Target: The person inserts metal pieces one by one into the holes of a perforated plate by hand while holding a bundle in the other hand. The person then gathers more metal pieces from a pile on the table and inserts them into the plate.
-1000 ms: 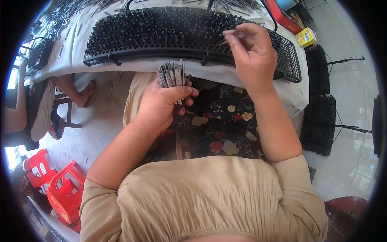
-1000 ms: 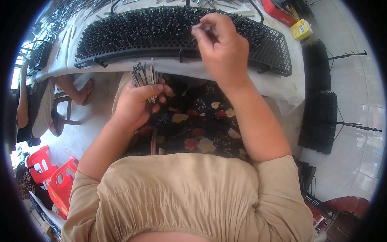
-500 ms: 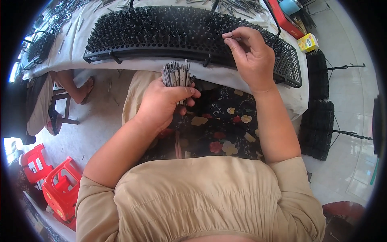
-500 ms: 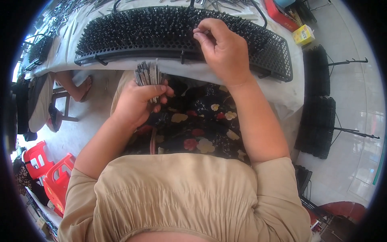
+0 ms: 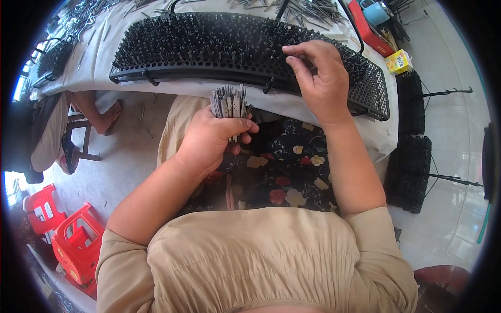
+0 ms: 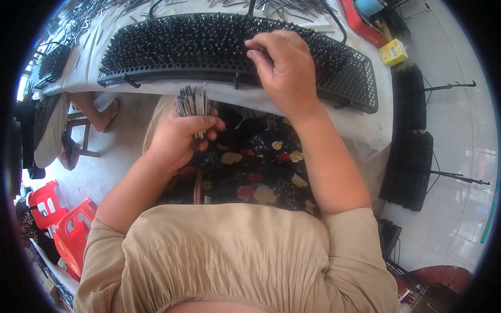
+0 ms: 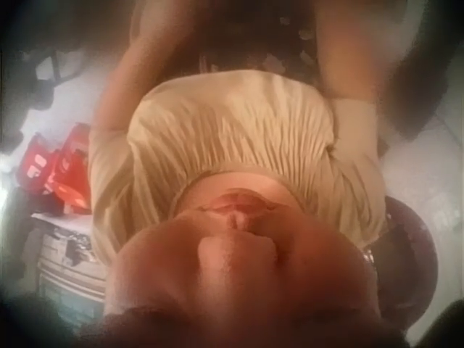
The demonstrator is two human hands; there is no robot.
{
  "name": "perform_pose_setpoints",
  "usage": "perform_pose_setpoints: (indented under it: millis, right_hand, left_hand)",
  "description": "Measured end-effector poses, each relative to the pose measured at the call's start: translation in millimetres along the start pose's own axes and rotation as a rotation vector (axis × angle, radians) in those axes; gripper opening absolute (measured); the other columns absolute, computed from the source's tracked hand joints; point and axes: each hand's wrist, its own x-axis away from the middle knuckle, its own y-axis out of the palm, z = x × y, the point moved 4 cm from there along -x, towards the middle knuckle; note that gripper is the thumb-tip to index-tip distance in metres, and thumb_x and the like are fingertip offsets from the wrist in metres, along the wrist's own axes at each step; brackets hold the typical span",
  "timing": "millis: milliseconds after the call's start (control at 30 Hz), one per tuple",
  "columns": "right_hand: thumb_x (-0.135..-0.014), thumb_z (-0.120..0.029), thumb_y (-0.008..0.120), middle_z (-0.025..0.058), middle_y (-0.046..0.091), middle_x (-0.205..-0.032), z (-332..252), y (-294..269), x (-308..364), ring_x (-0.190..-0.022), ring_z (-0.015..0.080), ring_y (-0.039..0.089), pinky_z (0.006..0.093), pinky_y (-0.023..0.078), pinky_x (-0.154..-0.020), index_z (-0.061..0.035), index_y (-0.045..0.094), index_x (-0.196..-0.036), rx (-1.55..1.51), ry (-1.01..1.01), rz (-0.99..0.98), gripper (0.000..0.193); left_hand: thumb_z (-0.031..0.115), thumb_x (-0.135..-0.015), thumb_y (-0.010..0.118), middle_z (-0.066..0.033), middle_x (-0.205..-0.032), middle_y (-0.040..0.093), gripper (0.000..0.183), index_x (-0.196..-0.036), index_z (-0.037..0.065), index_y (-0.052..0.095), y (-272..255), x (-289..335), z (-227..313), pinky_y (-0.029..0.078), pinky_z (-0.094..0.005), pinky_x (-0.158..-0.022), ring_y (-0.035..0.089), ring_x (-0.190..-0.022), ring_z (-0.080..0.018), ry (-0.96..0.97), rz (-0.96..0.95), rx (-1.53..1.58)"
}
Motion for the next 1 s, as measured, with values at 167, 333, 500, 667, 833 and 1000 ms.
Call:
perform_pose_setpoints:
  millis: [167, 333, 500, 667, 833, 1000]
  right_hand:
    - [-0.08, -0.014, 0.075, 0.0043, 0.073, -0.099, 7.0, 4.0, -4.0, -0.109, 0.0271, 0.064, 0.0396, 0.049, -0.09, -0.0091, 0.07, -0.094, 0.136, -0.134, -0.062, 0.015]
    - [-0.081, -0.017, 0.075, 0.0046, 0.074, -0.102, 5.0, 4.1, -3.2, -0.114, 0.0292, 0.063, 0.0407, 0.047, -0.094, -0.0085, 0.073, -0.093, 0.177, -0.144, -0.058, 0.015]
    - [-0.081, -0.015, 0.075, 0.0052, 0.074, -0.103, 0.0, -4.0, 2.6, -0.114, 0.0288, 0.063, 0.0402, 0.049, -0.093, -0.0079, 0.073, -0.092, 0.246, -0.155, -0.024, 0.014]
    - [-0.081, -0.008, 0.074, 0.0099, 0.072, -0.09, -34.4, -3.9, 30.6, -0.084, 0.0215, 0.07, 0.0314, 0.054, -0.072, -0.0034, 0.072, -0.092, -0.34, 0.443, -0.186, 0.013]
    - [-0.083, -0.004, 0.072, 0.006, 0.069, -0.088, -43.9, 8.2, 49.2, -0.075, 0.0126, 0.066, 0.0254, 0.052, -0.067, 0.0003, 0.067, -0.094, -0.787, 0.708, -0.354, 0.013]
    - [-0.084, -0.002, 0.073, 0.0022, 0.068, -0.082, -7.2, -9.7, 26.0, -0.072, 0.0087, 0.064, 0.022, 0.052, -0.067, -0.0016, 0.065, -0.092, -0.846, 0.773, -0.055, 0.011]
  left_hand:
    - [0.004, -0.086, 0.063, -0.0111, -0.088, 0.069, 0.017, -0.103, 0.002, 0.06, 1.9, 0.1, 0.0, 0.043, -0.0257, -0.052, 0.06, -0.069, -0.0147, 0.006, -0.001, -0.011]
    - [0.004, -0.086, 0.063, -0.0109, -0.088, 0.069, 0.017, -0.102, 0.002, 0.06, 1.6, 0.1, -0.3, 0.043, -0.0254, -0.052, 0.06, -0.069, -0.0143, 0.011, 0.0, -0.012]
    - [0.004, -0.086, 0.062, -0.0109, -0.088, 0.069, 0.015, -0.101, 0.003, 0.06, 2.1, 1.7, 2.0, 0.043, -0.0253, -0.052, 0.061, -0.069, -0.0141, 0.023, 0.0, -0.006]
    - [0.003, -0.084, 0.063, -0.0096, -0.088, 0.07, 0.016, -0.1, 0.002, 0.062, 3.4, 4.4, 1.8, 0.043, -0.0242, -0.051, 0.061, -0.07, -0.0135, 0.026, -0.062, 0.038]
    - [0.002, -0.084, 0.065, -0.0083, -0.089, 0.07, 0.017, -0.101, 0.002, 0.064, 14.6, 7.8, 3.8, 0.043, -0.0224, -0.051, 0.061, -0.069, -0.012, 0.063, -0.15, 0.09]
    - [0.002, -0.082, 0.065, -0.0098, -0.089, 0.068, 0.026, -0.108, 0.001, 0.061, 10.7, 4.3, -0.5, 0.042, -0.024, -0.05, 0.059, -0.069, -0.0144, -0.012, -0.064, -0.074]
